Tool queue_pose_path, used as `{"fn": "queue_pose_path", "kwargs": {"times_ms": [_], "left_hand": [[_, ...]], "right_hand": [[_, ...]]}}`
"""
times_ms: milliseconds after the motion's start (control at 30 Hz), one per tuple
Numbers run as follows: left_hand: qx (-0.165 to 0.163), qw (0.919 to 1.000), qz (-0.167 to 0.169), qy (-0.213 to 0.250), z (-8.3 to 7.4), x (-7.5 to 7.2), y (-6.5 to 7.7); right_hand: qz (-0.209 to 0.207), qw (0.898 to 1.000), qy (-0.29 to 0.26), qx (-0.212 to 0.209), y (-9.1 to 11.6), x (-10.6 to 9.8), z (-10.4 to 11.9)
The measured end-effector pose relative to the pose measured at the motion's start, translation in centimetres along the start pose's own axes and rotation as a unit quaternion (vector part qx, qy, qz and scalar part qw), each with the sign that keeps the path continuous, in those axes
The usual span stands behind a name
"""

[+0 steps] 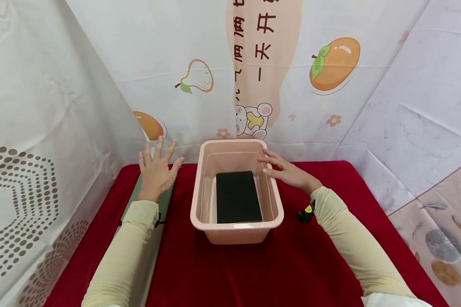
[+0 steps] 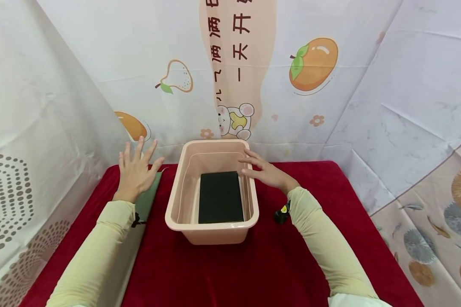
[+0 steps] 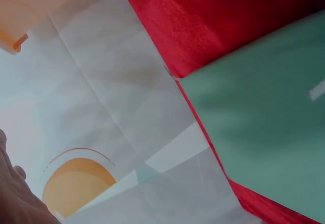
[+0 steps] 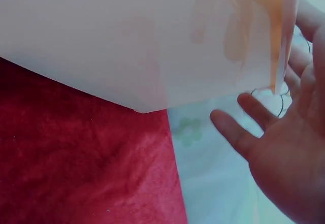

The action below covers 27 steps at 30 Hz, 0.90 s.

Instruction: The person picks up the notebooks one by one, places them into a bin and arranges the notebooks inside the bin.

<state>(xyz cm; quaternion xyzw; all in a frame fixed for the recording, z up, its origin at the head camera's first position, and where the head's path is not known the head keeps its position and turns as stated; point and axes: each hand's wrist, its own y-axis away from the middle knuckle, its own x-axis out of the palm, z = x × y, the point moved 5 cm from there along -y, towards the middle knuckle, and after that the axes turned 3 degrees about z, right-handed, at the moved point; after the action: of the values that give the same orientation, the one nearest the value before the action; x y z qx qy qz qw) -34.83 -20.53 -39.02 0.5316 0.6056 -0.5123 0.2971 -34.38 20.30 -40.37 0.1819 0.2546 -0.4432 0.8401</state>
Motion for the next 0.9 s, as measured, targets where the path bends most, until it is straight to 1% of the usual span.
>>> {"fn": "queue_pose_path", "kwargs": {"times_ms": [167,367,533,633,767,900], "left_hand": [[-0.01,0.9999,0.003,0.008,0.7,0.4,0.3],[-0.029,0.9994,0.008,0.018,1.8,1.2,0.9],[-0.048,0.998,0.013,0.039,3.0,1.3,1.6],[-0.057,0.9973,0.017,0.041,3.9,1.4,1.8],[-0.07,0.9959,0.021,0.053,5.0,1.6,2.3],[-0.083,0.9934,0.018,0.077,5.9,1.5,2.8]], "right_hand": [[-0.002,0.999,-0.043,-0.021,-0.3,-0.5,-0.9],[-0.001,0.997,-0.066,-0.029,-0.3,-0.6,-1.3],[-0.005,0.998,-0.056,-0.028,-0.1,-0.6,-1.7],[-0.009,0.998,-0.05,-0.027,0.0,-0.6,-1.7],[-0.011,0.998,-0.046,-0.034,0.0,-0.7,-1.5],[-0.012,0.998,-0.047,-0.038,0.0,-0.6,-1.3]]}}
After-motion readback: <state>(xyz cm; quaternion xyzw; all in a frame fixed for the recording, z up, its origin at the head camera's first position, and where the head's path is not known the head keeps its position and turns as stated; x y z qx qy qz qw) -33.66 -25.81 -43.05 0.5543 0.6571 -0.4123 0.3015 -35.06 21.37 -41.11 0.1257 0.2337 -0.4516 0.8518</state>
